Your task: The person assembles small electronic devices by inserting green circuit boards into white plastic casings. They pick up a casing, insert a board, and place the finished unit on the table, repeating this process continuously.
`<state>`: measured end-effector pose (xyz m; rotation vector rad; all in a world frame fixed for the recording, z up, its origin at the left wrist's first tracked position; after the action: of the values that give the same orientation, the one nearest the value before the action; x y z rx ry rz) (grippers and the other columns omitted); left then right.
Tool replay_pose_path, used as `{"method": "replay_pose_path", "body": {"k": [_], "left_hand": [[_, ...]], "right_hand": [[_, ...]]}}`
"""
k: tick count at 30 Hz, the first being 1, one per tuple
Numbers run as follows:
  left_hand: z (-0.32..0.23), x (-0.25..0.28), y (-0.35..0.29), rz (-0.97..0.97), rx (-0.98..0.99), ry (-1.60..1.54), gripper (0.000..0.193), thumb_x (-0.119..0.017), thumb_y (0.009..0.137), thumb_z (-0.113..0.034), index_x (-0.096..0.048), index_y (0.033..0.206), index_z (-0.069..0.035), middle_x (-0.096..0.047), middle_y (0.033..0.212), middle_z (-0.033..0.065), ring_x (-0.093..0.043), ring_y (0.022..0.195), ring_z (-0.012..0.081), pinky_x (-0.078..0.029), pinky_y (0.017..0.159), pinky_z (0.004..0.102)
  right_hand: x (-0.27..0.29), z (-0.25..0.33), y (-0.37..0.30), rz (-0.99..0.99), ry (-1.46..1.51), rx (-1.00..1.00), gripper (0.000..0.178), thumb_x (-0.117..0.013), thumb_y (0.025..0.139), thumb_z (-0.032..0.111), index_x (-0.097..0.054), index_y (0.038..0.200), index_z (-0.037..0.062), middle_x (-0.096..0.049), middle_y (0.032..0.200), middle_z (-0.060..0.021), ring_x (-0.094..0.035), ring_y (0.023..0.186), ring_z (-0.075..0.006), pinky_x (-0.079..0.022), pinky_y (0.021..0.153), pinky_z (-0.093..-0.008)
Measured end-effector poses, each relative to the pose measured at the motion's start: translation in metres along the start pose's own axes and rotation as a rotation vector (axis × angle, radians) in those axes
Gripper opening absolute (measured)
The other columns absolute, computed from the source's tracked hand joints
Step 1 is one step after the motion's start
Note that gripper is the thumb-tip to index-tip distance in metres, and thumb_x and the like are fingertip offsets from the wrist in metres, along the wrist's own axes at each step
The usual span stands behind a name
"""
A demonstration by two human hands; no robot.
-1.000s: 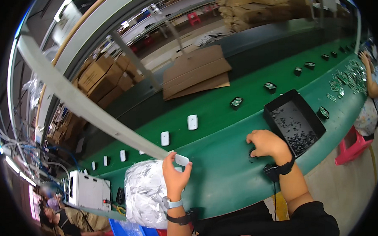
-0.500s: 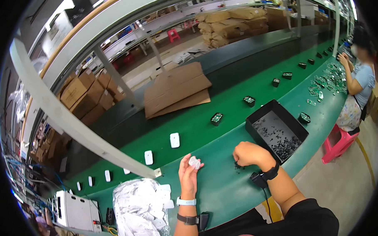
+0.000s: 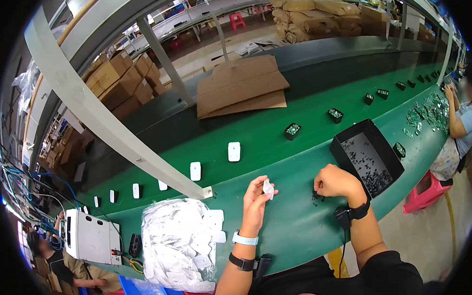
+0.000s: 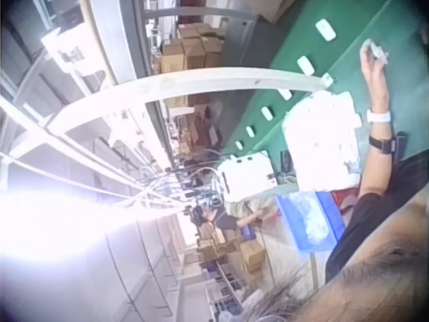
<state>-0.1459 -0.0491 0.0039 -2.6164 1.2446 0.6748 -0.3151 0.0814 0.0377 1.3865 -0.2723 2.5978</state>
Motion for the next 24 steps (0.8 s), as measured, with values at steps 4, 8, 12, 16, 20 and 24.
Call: {"method": "replay_pose_path", "body": {"k": [4,8,12,16,20,24], "left_hand": [[-0.002,-0.004,0.0,0.013,0.018,-0.003,0.047,-0.055,0.086,-0.004,-0.052,0.133,0.001,-0.055,0.123,0.0115,-0.057,0.117,0.0249,-0.05,0.102,0.0464],[-0.003,-0.004,-0.001,0.031,0.018,0.032,0.048,-0.055,0.086,-0.005,-0.053,0.133,0.002,-0.056,0.123,0.0114,-0.057,0.117,0.0251,-0.05,0.102,0.0464],[0.001,-0.005,0.001,0.038,0.026,0.005,0.049,-0.056,0.085,-0.006,-0.052,0.133,0.002,-0.056,0.122,0.0116,-0.057,0.117,0.0258,-0.049,0.102,0.0466],[0.005,-0.004,0.001,0.025,0.037,-0.103,0.053,-0.058,0.082,-0.009,-0.051,0.133,0.002,-0.056,0.124,0.0135,-0.057,0.118,0.029,-0.048,0.102,0.0479],[0.012,-0.003,0.0,0.008,0.093,-0.233,0.057,-0.058,0.084,-0.019,-0.048,0.136,0.003,-0.056,0.127,0.0192,-0.058,0.117,0.0335,-0.047,0.101,0.0483],[0.014,-0.012,-0.001,0.053,0.143,-0.339,0.06,-0.055,0.089,-0.027,-0.045,0.139,0.005,-0.054,0.133,0.025,-0.057,0.118,0.0378,-0.046,0.102,0.0483]], "right_hand": [[-0.003,-0.002,0.002,0.012,0.001,0.007,0.014,-0.063,0.064,-0.002,-0.074,0.071,0.0039,-0.071,0.073,-0.0159,-0.07,0.07,-0.0343,-0.057,0.066,-0.0394],[-0.001,0.005,0.003,0.012,-0.014,0.019,0.016,-0.061,0.063,-0.003,-0.073,0.071,0.0035,-0.071,0.071,-0.0155,-0.069,0.068,-0.0335,-0.056,0.064,-0.0391],[0.001,-0.003,0.004,-0.013,0.045,0.02,0.017,-0.061,0.062,-0.003,-0.073,0.072,0.0029,-0.07,0.07,-0.0148,-0.068,0.066,-0.0329,-0.054,0.062,-0.0383],[0.015,0.003,0.002,-0.017,0.107,0.023,0.019,-0.062,0.064,-0.004,-0.074,0.077,0.0013,-0.068,0.067,-0.0152,-0.067,0.062,-0.0282,-0.053,0.06,-0.0362],[0.022,-0.012,0.004,-0.131,0.299,-0.033,0.015,-0.067,0.071,-0.003,-0.072,0.084,-0.0022,-0.068,0.068,-0.0129,-0.065,0.062,-0.0171,-0.053,0.061,-0.0308],[0.027,0.002,0.007,-0.146,0.569,0.018,0.016,-0.068,0.08,-0.004,-0.071,0.097,-0.0043,-0.071,0.081,-0.0077,-0.064,0.07,-0.0107,-0.055,0.067,-0.0262]]}}
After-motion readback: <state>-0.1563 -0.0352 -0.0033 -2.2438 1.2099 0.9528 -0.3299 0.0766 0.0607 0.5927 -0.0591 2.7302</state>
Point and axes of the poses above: each hand's wrist, its own y-axis towards the middle knuckle, its own x-axis out of the back of the hand, z = x × y, the point moved 10 cm from there along y, towards the middle knuckle
